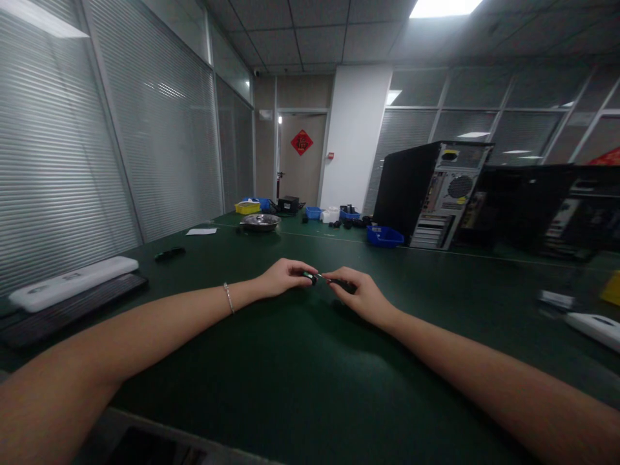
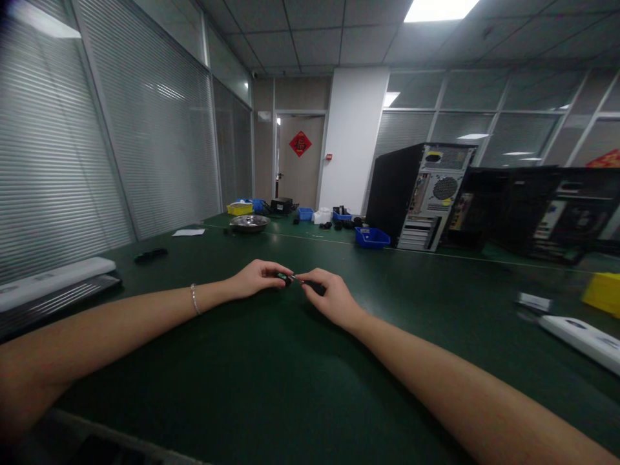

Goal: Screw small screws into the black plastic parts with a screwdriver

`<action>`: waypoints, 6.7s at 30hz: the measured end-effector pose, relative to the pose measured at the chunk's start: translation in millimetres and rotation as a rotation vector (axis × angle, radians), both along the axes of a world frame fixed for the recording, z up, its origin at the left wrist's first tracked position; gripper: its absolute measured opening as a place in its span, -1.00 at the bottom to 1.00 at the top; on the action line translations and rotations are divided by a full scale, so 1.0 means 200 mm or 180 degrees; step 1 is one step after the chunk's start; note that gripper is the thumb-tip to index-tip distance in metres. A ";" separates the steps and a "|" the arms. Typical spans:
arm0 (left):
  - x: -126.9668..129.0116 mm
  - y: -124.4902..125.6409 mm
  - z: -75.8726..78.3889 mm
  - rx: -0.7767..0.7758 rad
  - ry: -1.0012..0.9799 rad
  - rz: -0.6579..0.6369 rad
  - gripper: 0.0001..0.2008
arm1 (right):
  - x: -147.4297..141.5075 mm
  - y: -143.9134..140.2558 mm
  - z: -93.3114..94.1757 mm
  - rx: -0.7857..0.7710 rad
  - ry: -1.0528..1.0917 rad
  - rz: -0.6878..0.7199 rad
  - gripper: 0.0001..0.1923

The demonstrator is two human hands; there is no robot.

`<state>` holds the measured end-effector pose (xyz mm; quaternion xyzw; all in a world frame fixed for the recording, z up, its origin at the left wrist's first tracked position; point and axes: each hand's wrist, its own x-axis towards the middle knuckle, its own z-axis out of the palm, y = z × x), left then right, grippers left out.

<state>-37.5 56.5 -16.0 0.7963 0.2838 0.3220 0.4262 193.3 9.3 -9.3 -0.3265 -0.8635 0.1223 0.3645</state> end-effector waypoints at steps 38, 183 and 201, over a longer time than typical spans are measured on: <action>0.02 -0.04 0.01 -0.0556 -0.0538 0.0078 -0.68 | -0.01 0.00 0.01 -0.0156 -0.0181 0.0273 -0.62; 0.01 -0.07 0.08 -0.0349 0.0292 -0.0329 -0.55 | 0.03 -0.10 0.14 -0.1197 -0.1218 -0.0027 -0.74; 0.10 -0.16 0.07 -0.0578 -0.0395 -0.0207 -0.52 | -0.01 -0.07 0.08 -0.0753 0.0174 -0.0169 -0.74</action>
